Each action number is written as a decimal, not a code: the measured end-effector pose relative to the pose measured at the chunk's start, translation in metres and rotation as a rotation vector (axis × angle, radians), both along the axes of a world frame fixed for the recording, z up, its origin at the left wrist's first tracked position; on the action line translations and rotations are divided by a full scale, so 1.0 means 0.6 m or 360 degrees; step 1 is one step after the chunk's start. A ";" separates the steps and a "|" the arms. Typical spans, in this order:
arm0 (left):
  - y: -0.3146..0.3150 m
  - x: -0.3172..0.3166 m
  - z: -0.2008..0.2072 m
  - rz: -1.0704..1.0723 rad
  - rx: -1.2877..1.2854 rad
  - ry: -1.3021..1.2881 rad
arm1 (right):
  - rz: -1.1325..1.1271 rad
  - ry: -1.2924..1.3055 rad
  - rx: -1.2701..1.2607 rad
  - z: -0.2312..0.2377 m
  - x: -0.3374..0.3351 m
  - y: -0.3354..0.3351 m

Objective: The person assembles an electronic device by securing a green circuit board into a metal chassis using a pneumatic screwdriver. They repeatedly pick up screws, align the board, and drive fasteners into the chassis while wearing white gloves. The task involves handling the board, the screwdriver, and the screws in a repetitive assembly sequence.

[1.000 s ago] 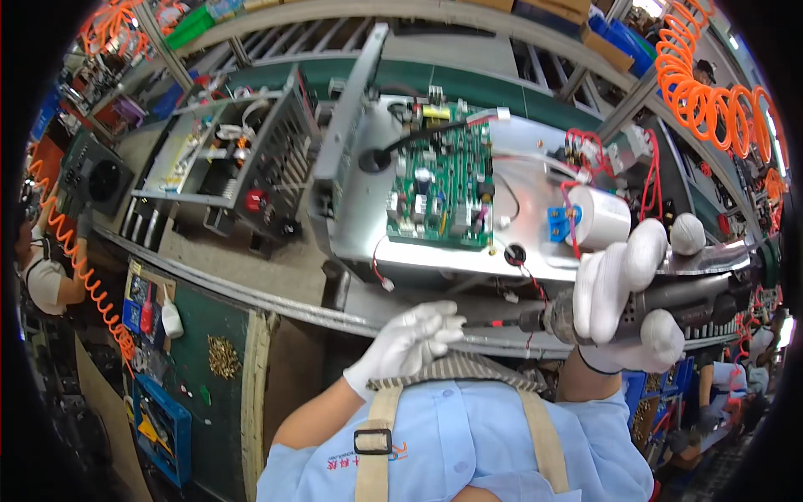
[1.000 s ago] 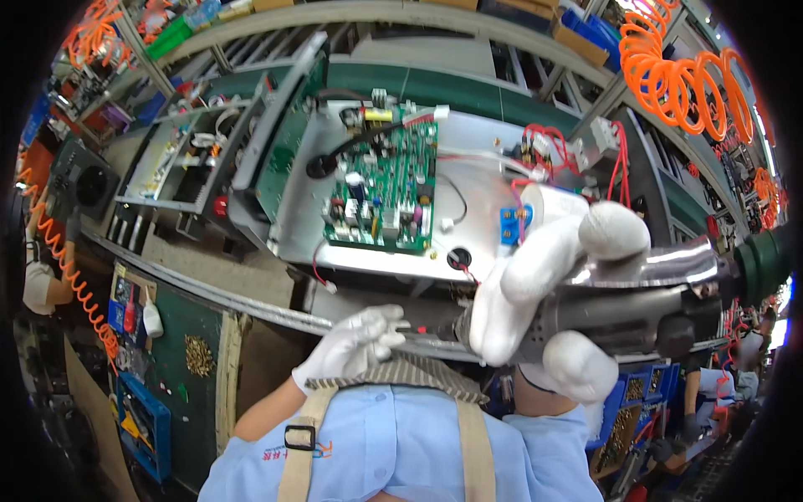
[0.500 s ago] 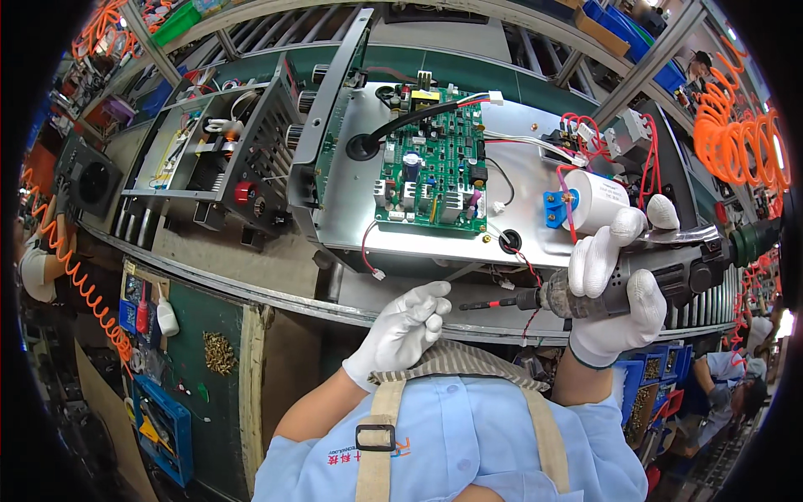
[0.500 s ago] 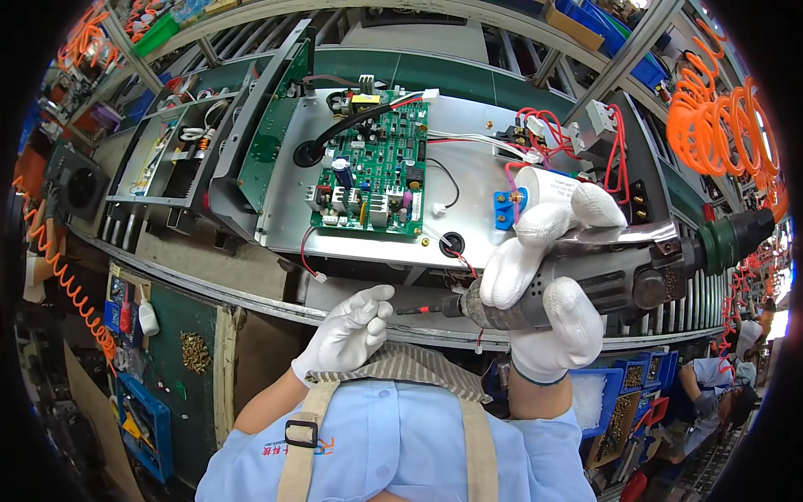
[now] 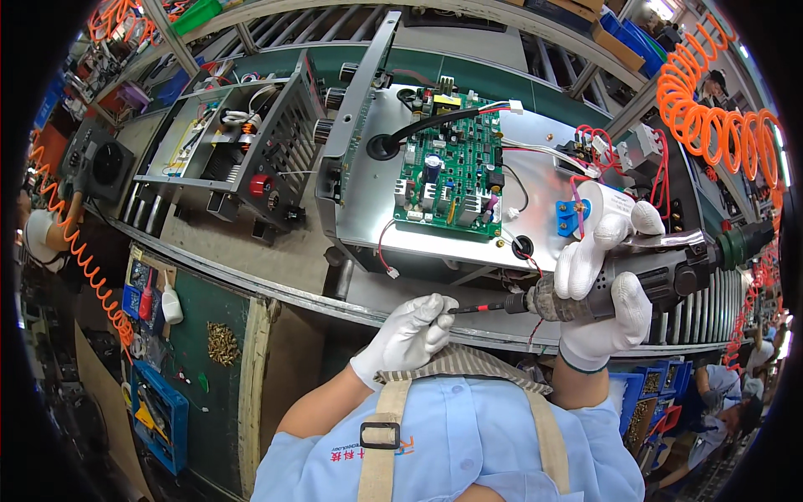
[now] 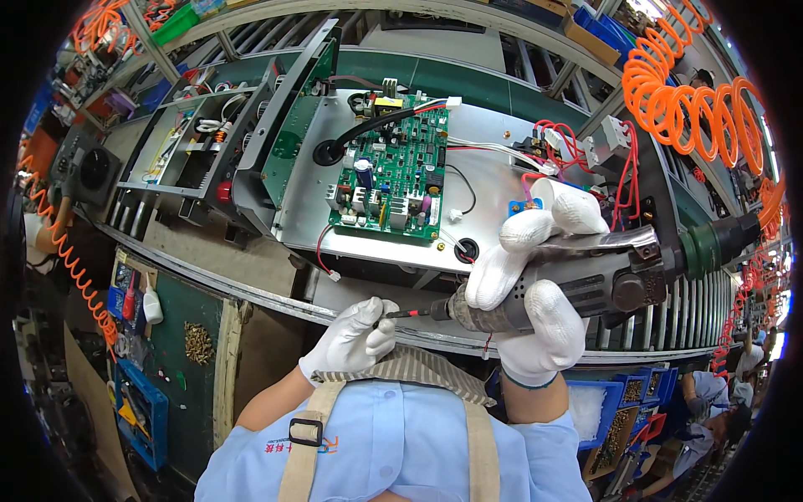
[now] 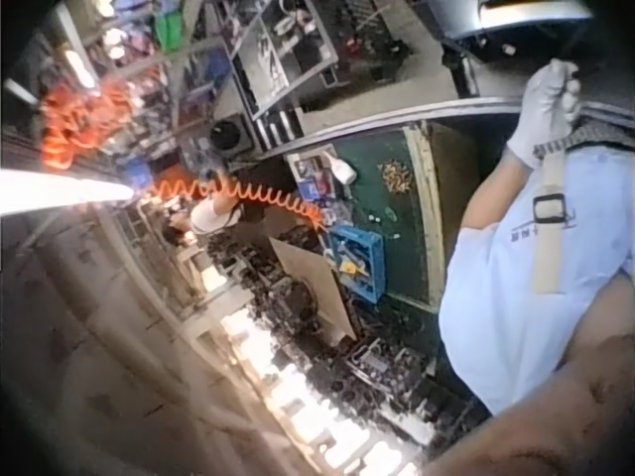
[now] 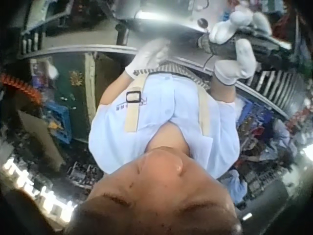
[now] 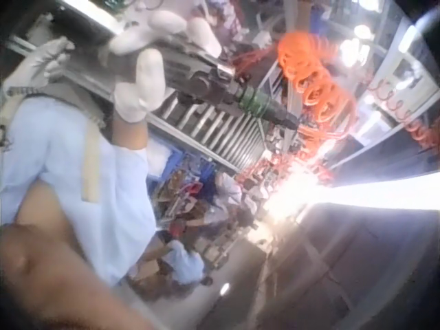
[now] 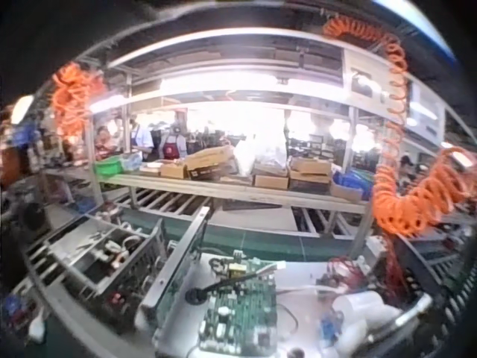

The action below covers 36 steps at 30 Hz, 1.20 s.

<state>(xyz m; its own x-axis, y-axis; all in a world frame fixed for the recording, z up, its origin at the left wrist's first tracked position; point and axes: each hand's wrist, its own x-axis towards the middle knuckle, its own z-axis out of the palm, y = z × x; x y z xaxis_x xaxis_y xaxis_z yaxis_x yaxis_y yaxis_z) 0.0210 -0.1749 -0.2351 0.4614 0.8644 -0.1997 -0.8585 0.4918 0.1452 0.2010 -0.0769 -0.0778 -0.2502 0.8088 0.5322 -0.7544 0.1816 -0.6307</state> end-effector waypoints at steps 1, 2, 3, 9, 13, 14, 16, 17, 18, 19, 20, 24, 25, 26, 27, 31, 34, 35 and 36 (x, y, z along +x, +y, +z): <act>-0.001 0.003 0.004 0.0025 -0.0017 0.0072 | -0.0007 -0.0018 0.0005 0.000 0.000 0.000; -0.004 0.007 0.009 0.0052 -0.0036 0.0143 | -0.0013 -0.0036 0.0009 -0.002 0.000 0.001; -0.005 0.010 0.012 0.0078 -0.0056 0.0215 | -0.0019 -0.0053 0.0012 -0.004 0.000 0.001; -0.003 0.013 0.010 0.0060 -0.0057 0.0183 | -0.0033 -0.0060 -0.0048 -0.008 -0.003 -0.005; 0.000 0.006 0.031 -0.0031 -0.0058 0.0215 | -0.0001 -0.0184 0.0150 -0.003 -0.001 -0.017; -0.001 0.005 0.035 -0.0058 -0.0085 0.0301 | 0.0037 -0.0162 0.0176 0.002 -0.004 -0.022; 0.000 0.003 0.035 -0.0054 -0.0080 0.0387 | 0.0087 -0.0219 0.0349 0.007 -0.010 -0.017; 0.002 0.001 0.033 -0.0030 -0.0047 0.0388 | 0.0098 -0.0232 0.0379 0.011 -0.015 -0.017; 0.004 -0.002 0.034 -0.0006 -0.0014 0.0389 | 0.0112 -0.0245 0.0408 0.016 -0.020 -0.018; 0.005 -0.007 0.040 0.0024 0.0043 0.0428 | 0.0131 -0.0226 0.0353 0.026 -0.027 -0.019; 0.007 -0.014 0.053 0.0041 0.0100 0.0466 | 0.0137 -0.0209 0.0296 0.033 -0.033 -0.017; -0.001 -0.038 0.064 0.0172 0.0029 0.0356 | 0.0127 -0.0107 0.0590 0.065 -0.087 0.027; -0.010 -0.035 0.026 0.0289 0.0257 0.0522 | 0.0092 -0.0119 0.0595 0.079 -0.096 0.032; -0.020 -0.036 0.017 0.0277 0.0200 0.0580 | 0.0057 -0.0147 0.0591 0.087 -0.108 0.039; -0.036 -0.037 -0.009 0.0194 0.0210 0.0529 | 0.0009 -0.0181 0.0572 0.095 -0.120 0.042; -0.078 -0.041 -0.065 -0.0034 0.0023 0.0450 | -0.0084 -0.0384 0.0641 0.100 -0.156 0.064; -0.081 -0.053 -0.055 0.0091 -0.0066 0.0401 | -0.0059 -0.0385 0.0555 0.097 -0.169 0.068; -0.080 -0.050 -0.041 0.0129 -0.0104 0.0444 | -0.0042 -0.0395 0.0541 0.097 -0.170 0.069; -0.080 -0.050 -0.043 0.0130 -0.0097 0.0427 | -0.0026 -0.0407 0.0526 0.097 -0.172 0.070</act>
<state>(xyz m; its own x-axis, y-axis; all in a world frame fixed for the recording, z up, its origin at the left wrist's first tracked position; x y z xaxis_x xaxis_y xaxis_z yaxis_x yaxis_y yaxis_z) -0.0092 -0.2230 -0.2607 0.3142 0.8792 -0.3581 -0.8304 0.4374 0.3451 0.0978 -0.0349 -0.0195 -0.3969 0.6099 0.6860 -0.5763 0.4161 -0.7034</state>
